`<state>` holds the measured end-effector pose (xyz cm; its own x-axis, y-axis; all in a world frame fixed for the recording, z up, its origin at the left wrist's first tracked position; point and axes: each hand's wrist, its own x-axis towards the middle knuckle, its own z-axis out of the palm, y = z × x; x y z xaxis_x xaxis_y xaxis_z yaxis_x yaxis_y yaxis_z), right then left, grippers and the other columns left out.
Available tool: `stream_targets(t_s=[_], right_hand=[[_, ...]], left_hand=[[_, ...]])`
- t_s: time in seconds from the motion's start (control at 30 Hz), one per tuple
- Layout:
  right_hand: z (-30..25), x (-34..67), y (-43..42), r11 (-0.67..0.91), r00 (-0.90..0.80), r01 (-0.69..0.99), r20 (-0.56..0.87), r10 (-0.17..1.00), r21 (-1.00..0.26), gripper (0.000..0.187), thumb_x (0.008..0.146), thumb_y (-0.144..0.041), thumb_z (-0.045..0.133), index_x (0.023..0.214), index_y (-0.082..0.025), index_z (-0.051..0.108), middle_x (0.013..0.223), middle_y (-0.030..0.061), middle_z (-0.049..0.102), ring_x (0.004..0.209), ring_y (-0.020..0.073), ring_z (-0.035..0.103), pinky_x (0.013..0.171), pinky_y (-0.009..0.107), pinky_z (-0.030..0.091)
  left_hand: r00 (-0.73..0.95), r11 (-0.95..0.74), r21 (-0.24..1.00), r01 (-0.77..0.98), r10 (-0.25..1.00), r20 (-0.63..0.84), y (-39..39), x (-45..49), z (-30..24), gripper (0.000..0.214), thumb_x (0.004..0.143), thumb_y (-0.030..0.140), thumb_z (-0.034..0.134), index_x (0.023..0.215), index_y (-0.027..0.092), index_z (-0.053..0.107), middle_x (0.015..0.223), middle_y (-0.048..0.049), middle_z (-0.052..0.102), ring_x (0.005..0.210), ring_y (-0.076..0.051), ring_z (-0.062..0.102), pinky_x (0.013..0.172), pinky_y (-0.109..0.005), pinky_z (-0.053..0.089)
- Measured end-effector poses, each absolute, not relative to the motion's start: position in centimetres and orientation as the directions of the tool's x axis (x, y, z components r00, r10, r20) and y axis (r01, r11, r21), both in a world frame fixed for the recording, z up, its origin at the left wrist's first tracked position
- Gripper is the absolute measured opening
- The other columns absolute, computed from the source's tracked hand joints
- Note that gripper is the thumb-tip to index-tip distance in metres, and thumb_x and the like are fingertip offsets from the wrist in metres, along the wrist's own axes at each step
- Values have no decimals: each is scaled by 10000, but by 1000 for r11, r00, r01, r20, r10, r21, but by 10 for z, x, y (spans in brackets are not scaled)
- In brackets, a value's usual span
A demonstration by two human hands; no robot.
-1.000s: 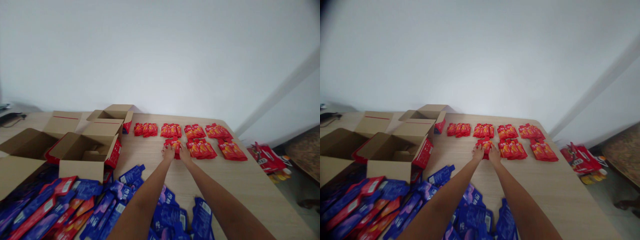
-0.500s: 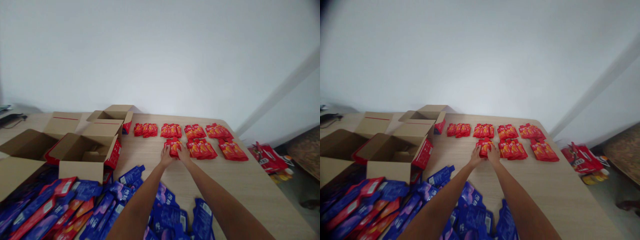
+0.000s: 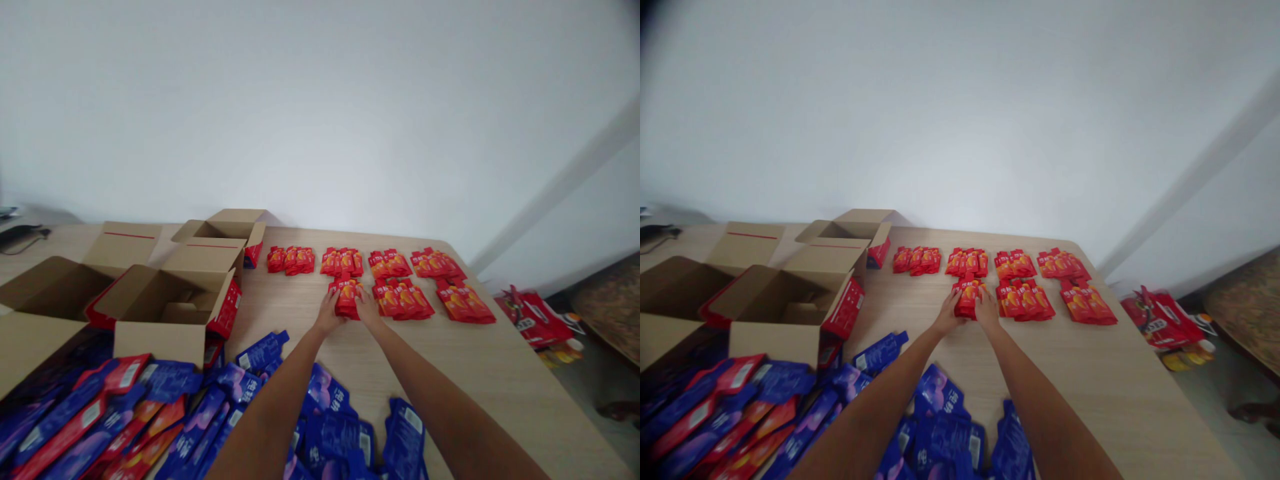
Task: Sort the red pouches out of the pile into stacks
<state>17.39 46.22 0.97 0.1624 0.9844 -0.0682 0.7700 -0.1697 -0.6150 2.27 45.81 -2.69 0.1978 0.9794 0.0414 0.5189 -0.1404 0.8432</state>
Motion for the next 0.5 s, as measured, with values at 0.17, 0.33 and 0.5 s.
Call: stream_targets(t_s=[0.17,0.33,0.5], right_hand=[[8,177,461,-168,174,763,-52,983,-624,496,864,-258,311,1312,-124,478,1313,128,541,1239,230,468,1042,394,339],[8,183,458,-163,180,749,-39,983,-642,475,868,-264,315,1291,-158,501,1294,107,567,1220,214,488,1030,376,348],[12,184,457,-168,204,728,-24,979,-664,478,873,-282,319,1273,-102,507,1251,158,589,1183,246,523,1019,395,355]], left_hand=[[190,-150,832,534,980,55,457,16,-21,978,453,221,774,1361,204,413,1484,-132,280,1360,-336,271,1114,-456,241],[210,-193,804,562,974,86,460,8,-12,947,457,271,779,1340,199,445,1451,-125,355,1363,-333,270,1119,-446,241],[219,-190,832,522,972,84,462,6,-7,1015,409,335,827,1341,218,442,1467,-118,330,1367,-320,265,1124,-443,238]])
